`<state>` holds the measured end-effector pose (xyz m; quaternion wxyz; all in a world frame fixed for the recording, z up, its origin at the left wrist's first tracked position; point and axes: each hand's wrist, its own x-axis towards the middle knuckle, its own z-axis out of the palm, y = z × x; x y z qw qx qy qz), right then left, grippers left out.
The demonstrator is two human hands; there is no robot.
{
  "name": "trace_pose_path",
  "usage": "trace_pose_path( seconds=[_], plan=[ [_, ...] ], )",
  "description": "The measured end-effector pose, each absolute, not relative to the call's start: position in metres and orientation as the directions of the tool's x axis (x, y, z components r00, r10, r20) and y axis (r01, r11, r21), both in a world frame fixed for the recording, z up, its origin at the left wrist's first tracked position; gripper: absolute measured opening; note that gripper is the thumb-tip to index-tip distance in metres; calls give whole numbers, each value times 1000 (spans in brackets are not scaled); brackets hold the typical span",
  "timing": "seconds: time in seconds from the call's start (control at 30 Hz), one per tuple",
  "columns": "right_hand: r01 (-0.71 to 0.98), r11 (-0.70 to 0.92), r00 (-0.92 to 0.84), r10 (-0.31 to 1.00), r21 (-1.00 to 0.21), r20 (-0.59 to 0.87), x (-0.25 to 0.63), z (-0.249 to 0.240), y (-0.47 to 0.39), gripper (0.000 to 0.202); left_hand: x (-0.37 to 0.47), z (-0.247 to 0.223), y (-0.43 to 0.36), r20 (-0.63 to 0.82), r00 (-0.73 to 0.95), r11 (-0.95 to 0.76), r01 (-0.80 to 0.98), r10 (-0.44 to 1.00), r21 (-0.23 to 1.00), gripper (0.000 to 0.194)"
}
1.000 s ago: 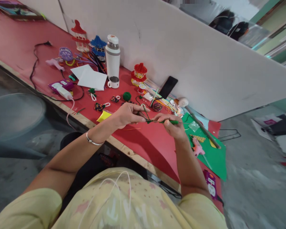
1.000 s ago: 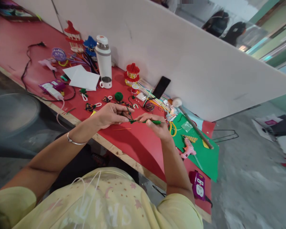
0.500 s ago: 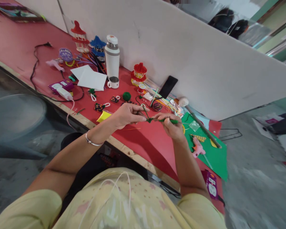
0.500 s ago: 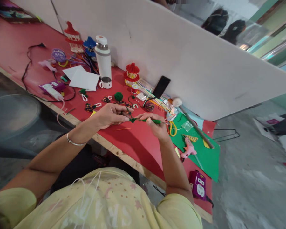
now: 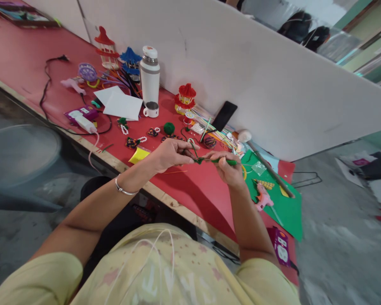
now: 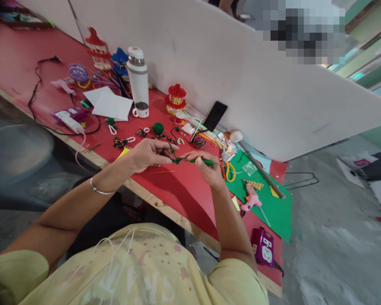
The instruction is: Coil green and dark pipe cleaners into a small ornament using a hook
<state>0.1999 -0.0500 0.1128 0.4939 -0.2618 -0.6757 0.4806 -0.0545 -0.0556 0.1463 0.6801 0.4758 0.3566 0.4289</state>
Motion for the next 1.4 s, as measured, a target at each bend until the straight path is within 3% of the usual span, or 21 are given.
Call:
trace_pose_path(
  seconds=[0.4, 0.87, 1.03, 1.2, 1.4],
  plan=[
    [-117, 367, -399, 833, -923, 382, 200, 116, -53, 23, -55, 147, -55, -77, 382, 171, -219, 921, 961, 50],
    [41, 560, -466, 743, -828, 480, 200, 131, -60, 15, -53, 141, -54, -52, 343, 117, -173, 938, 978, 46],
    [211, 717, -482, 668, -665, 567, 191, 143, -70, 15, -52, 141, -53, -16, 291, 70, -179, 957, 981, 44],
    [386, 861, -516, 498, -330, 697, 179, 136, -82, 17, -49, 139, -53, -44, 235, 104, -249, 971, 963, 52],
    [601, 798, -436, 370, -41, 821, 161, 107, -92, 37, -40, 136, -58, -81, 183, 152, -416, 980, 897, 57]
  ],
)
